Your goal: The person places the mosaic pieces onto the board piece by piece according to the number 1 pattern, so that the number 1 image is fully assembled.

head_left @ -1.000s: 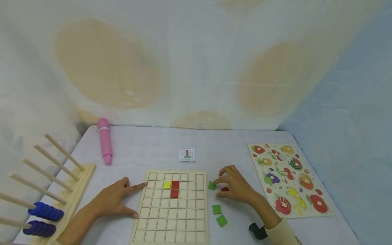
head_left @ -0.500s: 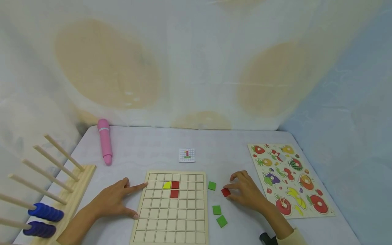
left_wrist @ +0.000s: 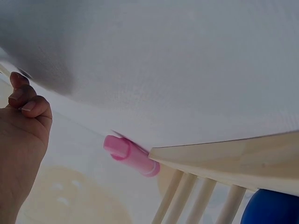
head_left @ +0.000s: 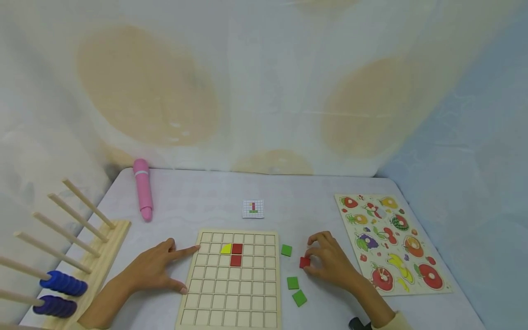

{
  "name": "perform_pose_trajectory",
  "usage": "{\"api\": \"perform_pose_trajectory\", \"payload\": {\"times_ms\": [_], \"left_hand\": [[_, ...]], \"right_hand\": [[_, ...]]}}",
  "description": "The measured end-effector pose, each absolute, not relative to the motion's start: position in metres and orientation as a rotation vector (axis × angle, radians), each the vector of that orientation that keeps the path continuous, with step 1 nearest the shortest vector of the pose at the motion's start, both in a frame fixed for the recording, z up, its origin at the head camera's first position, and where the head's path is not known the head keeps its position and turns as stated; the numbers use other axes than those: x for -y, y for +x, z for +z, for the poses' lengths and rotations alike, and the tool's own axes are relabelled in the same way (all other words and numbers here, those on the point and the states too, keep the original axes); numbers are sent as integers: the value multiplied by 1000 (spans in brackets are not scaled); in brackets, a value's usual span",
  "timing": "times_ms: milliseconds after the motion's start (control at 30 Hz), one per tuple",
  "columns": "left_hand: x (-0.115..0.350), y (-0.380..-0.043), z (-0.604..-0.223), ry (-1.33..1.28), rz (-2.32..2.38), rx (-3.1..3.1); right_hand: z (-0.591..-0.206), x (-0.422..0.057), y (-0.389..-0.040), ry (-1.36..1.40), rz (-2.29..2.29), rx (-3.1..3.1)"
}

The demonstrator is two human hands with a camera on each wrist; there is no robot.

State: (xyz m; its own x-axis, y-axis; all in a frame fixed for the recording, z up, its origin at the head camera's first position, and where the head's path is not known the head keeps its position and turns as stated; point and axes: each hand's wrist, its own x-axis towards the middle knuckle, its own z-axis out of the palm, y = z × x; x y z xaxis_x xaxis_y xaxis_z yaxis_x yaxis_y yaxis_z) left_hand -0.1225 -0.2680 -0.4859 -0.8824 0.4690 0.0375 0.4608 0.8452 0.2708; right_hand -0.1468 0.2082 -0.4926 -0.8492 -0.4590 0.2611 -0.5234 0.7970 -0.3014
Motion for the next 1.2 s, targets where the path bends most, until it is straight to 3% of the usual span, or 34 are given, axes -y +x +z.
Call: {"api": "perform_pose_trajectory", "payload": {"times_ms": [1200], "left_hand": [[262,-127,-494,750,405,-3015]], "right_hand": [[-466,-92,-145,1147,545,2734]]}}
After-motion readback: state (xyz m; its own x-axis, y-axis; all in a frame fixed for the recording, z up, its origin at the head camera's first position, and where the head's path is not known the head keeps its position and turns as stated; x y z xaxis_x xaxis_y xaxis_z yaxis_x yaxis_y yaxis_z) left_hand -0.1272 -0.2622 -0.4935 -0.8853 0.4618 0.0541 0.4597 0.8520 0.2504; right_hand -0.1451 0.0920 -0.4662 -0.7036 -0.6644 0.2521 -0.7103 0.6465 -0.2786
